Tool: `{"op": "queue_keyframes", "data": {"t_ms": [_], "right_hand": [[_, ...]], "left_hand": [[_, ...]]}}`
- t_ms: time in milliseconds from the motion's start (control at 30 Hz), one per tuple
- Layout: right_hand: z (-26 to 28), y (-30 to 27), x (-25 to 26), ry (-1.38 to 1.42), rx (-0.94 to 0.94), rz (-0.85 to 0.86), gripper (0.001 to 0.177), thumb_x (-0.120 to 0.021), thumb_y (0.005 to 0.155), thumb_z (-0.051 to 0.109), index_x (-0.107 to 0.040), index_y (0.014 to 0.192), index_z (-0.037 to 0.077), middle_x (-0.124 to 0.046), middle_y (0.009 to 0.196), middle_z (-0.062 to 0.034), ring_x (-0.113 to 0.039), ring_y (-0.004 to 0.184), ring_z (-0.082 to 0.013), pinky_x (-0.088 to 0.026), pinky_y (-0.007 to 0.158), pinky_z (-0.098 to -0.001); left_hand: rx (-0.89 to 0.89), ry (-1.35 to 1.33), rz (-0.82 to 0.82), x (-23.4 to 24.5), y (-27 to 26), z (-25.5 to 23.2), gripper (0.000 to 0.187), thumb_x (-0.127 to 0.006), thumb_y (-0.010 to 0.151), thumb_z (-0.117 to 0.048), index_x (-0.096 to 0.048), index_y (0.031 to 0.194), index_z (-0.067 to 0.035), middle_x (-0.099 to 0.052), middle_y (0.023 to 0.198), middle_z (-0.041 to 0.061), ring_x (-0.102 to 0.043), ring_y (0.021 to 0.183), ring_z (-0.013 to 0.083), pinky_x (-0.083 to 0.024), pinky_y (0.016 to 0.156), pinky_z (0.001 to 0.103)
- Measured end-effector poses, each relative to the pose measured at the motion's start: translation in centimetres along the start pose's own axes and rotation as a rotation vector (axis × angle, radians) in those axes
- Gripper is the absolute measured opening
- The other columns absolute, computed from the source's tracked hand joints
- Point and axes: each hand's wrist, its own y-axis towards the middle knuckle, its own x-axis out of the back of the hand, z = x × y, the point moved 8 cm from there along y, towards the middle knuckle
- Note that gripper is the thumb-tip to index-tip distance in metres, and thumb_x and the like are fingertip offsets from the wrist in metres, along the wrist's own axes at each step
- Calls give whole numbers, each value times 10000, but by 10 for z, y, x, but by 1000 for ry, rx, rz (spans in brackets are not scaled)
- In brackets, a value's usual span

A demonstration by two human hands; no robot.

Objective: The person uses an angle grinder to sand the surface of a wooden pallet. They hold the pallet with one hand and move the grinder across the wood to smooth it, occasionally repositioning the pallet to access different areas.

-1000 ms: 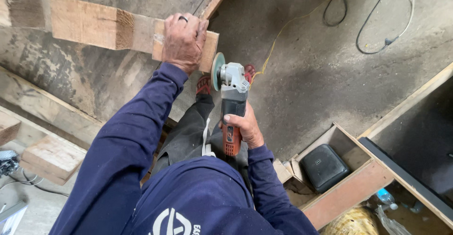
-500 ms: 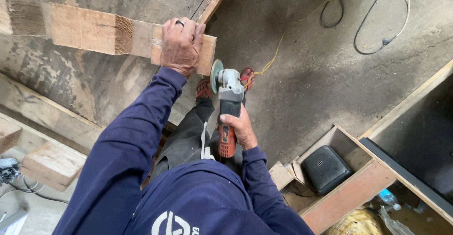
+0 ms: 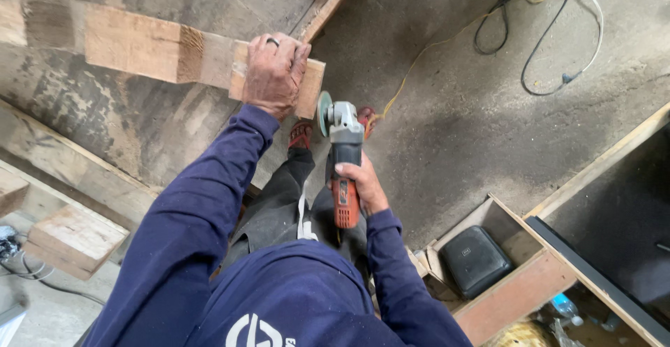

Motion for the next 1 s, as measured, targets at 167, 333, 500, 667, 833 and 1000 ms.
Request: {"op": "queue_keyframes", "data": {"t_ms": [167, 333, 500, 667, 833, 1000], "right_hand": [[-1, -23, 6, 63, -60, -11, 618, -744, 741, 240, -498, 1254, -3, -635, 879, -140, -707, 649, -257, -618, 568, -387], [3, -17, 4, 59, -109, 51, 603, -743, 733, 241, -524, 1240, -1, -643, 889, -130, -702, 632, -255, -611, 559, -379], [22, 20, 10, 76, -96, 103, 567, -748, 789, 249, -514, 1216, -40, -645, 874, -189, -714, 685, -275, -618, 584, -407], [9, -2, 15, 19, -141, 65, 578, -731, 748, 254, -533, 1235, 13, -651, 871, -131, -711, 651, -260, -615, 584, -390], [6, -5, 13, 38, -156, 73, 562, -736, 741, 245, -524, 1207, 13, -660, 861, -135, -709, 654, -265, -618, 589, -398], [21, 19, 15, 39, -111, 77, 521, -724, 789, 259, -527, 1198, 3, -671, 869, -148, -702, 666, -253, -606, 597, -381]], "left_hand": [[4, -27, -33, 6, -1, -2, 175, -649, 1108, -216, -628, 1037, -57, -607, 979, 123, -577, 977, 331, -442, 982, 463], [14, -55, -25, 6, 1, 0, 169, -696, 1073, -196, -624, 1004, -59, -623, 975, 116, -578, 948, 333, -443, 959, 461], [14, -48, -42, 8, 6, -3, 166, -710, 1062, -183, -620, 993, -62, -622, 981, 117, -582, 968, 336, -446, 967, 460], [21, -27, -35, 10, 2, -7, 171, -715, 1052, -189, -620, 990, -60, -621, 981, 127, -578, 973, 348, -446, 964, 463], [38, -39, -20, 11, 0, -8, 153, -709, 1065, -183, -629, 1019, -60, -620, 997, 127, -584, 997, 352, -451, 978, 467], [46, -55, -51, 14, 4, -6, 152, -705, 1065, -173, -621, 1018, -55, -640, 1046, 117, -584, 990, 336, -455, 966, 457]]}}
